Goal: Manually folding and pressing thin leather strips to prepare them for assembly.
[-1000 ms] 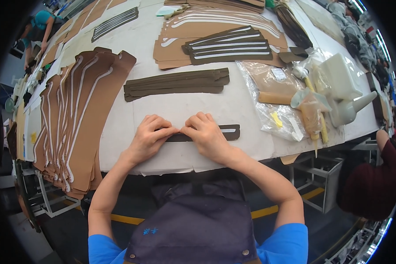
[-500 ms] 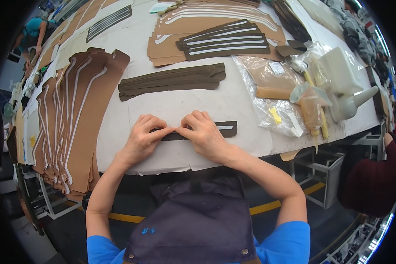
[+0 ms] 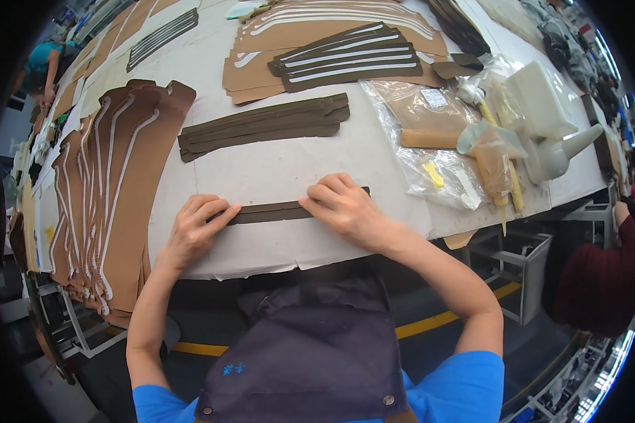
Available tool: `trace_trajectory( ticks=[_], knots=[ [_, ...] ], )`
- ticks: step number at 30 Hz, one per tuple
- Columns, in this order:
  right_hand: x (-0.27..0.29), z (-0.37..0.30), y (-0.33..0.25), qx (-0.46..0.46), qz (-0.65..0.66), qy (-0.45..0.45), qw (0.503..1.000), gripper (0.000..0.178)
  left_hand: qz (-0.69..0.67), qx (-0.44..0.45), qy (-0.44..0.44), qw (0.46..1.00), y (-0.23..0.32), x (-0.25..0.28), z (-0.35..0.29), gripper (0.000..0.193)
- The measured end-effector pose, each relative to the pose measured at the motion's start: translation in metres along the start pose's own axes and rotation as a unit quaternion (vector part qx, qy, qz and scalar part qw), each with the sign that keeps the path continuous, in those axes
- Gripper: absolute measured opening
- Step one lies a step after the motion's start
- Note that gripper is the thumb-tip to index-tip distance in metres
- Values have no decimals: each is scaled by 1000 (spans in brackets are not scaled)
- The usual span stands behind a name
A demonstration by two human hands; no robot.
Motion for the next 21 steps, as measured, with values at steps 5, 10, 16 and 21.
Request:
trace_trajectory(
  ticks=[5, 10, 16, 21],
  knots=[
    [22, -30, 13, -28, -17, -19, 999, 43, 36, 18, 2, 999, -5, 17, -21, 42],
    [51, -57, 20, -67, -74, -40, 994, 43, 52, 21, 2, 998, -9, 22, -37, 40],
    [71, -67, 10, -113, -87, -20, 990, 45, 15, 60, 28, 998, -8, 23, -44, 45],
    [51, -28, -7, -125, -24, 28, 992, 45, -15, 96, 142, 985, 10, 18, -24, 59]
  ],
)
Point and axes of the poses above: each hand's wrist, its own z-axis towards the middle knuckle, its own x-axis out of the back of the hand, y = z × x, the point moved 2 cm from there along z, towards the middle knuckle, and after that the axes turned 10 degrees about -z, right-handed, at the moved point
